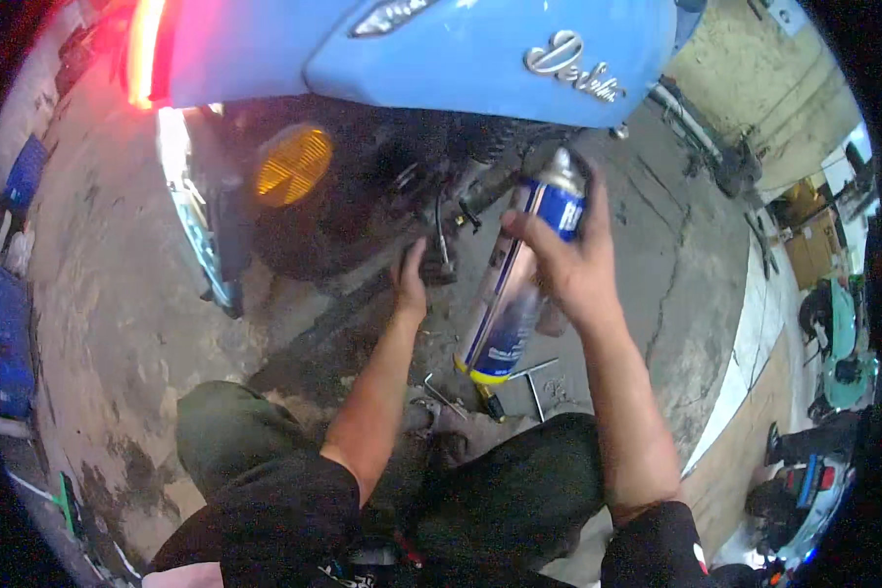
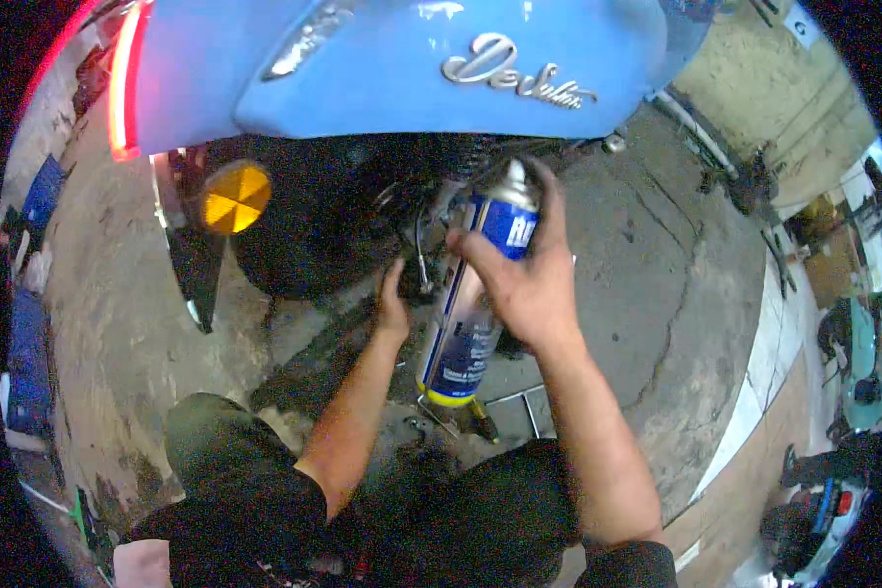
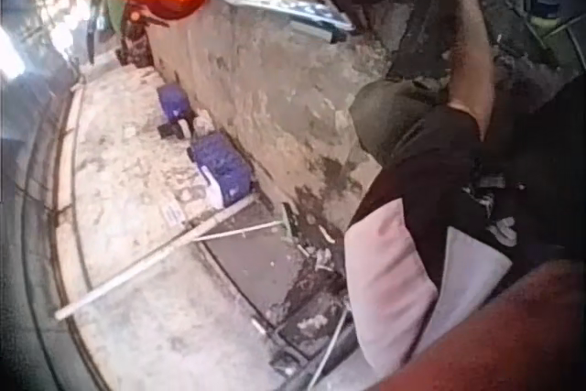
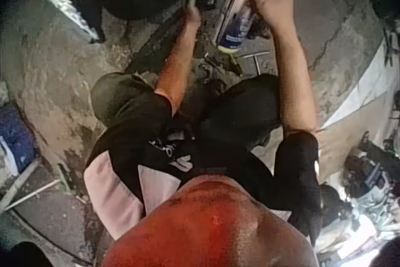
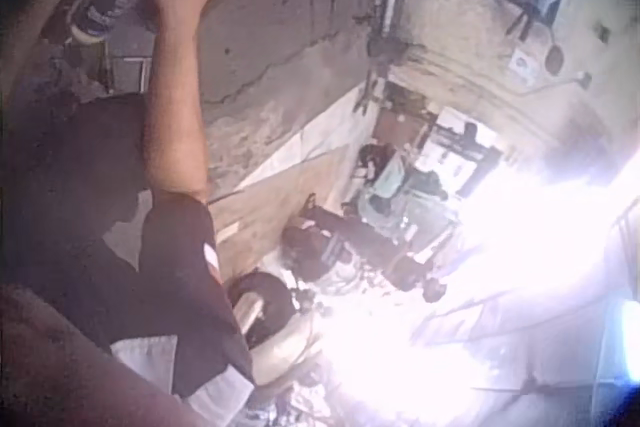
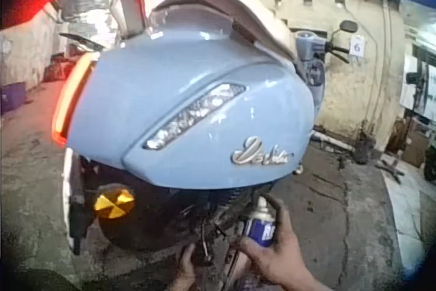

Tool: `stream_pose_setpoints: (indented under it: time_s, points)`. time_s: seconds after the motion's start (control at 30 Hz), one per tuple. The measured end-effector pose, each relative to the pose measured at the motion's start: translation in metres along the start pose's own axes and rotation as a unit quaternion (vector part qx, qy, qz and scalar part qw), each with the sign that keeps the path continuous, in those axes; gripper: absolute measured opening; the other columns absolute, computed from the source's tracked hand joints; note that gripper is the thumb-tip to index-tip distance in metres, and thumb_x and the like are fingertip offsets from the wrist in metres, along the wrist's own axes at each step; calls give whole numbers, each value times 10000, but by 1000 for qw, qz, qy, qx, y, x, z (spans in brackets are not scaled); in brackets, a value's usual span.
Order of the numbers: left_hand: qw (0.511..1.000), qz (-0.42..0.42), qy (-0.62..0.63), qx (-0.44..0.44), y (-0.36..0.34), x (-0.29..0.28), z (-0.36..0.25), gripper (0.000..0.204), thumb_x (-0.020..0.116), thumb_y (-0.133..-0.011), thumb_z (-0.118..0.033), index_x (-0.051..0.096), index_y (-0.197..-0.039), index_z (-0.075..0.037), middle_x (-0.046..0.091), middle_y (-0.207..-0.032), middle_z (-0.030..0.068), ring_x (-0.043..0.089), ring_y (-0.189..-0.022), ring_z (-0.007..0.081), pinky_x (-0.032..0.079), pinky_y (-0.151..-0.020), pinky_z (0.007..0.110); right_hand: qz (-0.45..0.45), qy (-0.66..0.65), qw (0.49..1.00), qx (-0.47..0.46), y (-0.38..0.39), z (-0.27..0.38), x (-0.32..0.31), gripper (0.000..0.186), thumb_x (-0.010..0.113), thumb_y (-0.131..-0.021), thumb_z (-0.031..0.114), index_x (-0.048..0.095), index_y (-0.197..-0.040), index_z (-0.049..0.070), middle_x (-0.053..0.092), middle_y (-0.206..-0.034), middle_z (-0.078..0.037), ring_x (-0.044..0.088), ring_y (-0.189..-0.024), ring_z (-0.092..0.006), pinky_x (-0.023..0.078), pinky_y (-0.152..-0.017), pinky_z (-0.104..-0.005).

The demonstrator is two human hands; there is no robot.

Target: The person removes a brake caliper from a scooter, applies spray from a can to it, and uses a screwdriver and a T-handle wrench to manipulate the internal components before moving it back toward the mounting point.

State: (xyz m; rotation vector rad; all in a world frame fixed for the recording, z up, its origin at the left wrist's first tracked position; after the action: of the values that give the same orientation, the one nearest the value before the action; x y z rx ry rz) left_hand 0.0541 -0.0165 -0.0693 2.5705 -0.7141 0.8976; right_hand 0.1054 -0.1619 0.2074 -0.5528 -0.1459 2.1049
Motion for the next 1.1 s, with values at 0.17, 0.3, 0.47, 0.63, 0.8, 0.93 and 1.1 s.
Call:
stream_pose_setpoints:
  time_s: [0.17, 0.3, 0.47, 0.63, 0.8, 0.93, 1.1]
  points:
    - [960, 133, 121, -214, -6, -2, -20, 566, 392, -837, -565, 592, -1125, -121, 639, -1009, 87, 588, -939, 259, 467, -829, 448, 23, 2, 1000, -14, 7, 20, -5, 780, 764, -659, 211, 356, -1305, 52, 566, -1040, -133, 571, -888, -214, 482, -792, -336]
    - [922, 110, 255, -268, 12, 4, 5, 640, 397, -796, -630, 577, -1147, -126, 621, -1065, 115, 582, -948, 320, 474, -839, 492, 18, -48, 999, 2, 21, 38, -8, 771, 750, -679, 155, 341, -1326, 61, 566, -1016, -120, 581, -835, -176, 495, -754, -317]
    - [826, 323, 417, -200, 28, 76, -23, 770, 394, -796, -680, 465, -1296, -98, 522, -1237, 184, 529, -1104, 369, 459, -897, 523, 34, -35, 999, 17, 29, 36, -19, 775, 738, -682, 106, 332, -1341, 62, 561, -1015, -107, 573, -839, -172, 496, -755, -314]
    - [733, 354, 552, -178, 49, 101, -55, 725, 447, -797, -647, 452, -1311, -136, 498, -1255, 204, 507, -1126, 384, 432, -918, 560, 16, -14, 1000, -8, 28, 40, -24, 781, 717, -677, 63, 326, -1352, 67, 538, -1051, -115, 560, -866, -164, 494, -756, -310]
    - [668, 356, 626, -185, 26, 126, -104, 647, 448, -846, -545, 432, -1324, -109, 477, -1290, 194, 491, -1143, 387, 329, -997, 620, 10, 4, 1000, -4, 29, 30, -28, 766, 699, -680, 43, 334, -1351, 102, 536, -1029, -107, 563, -810, -176, 505, -717, -323]
    - [753, 293, 579, -113, 11, 139, -132, 653, 532, -794, -501, 466, -1267, -57, 480, -1295, 162, 535, -1076, 361, 387, -943, 599, 0, 13, 1000, 18, 29, 30, -33, 777, 703, -669, 29, 334, -1350, 94, 535, -1030, -104, 561, -812, -171, 502, -721, -314]
    - [667, 252, 667, -219, -3, 135, -78, 638, 478, -820, -512, 470, -1257, -47, 511, -1255, 154, 556, -1022, 357, 437, -874, 599, 18, 66, 998, 5, 26, 26, -34, 752, 661, -687, 3, 330, -1358, 83, 546, -1006, -98, 565, -801, -155, 501, -711, -295]
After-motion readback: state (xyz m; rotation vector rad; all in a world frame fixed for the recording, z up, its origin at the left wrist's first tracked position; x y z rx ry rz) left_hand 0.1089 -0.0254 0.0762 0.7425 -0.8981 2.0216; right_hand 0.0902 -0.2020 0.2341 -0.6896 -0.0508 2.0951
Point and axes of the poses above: each hand's wrist, its own y-axis away from the middle knuckle, its own x-axis out of the palm, z = x × y, the point moved 3 cm from there along -y, towards the middle knuckle
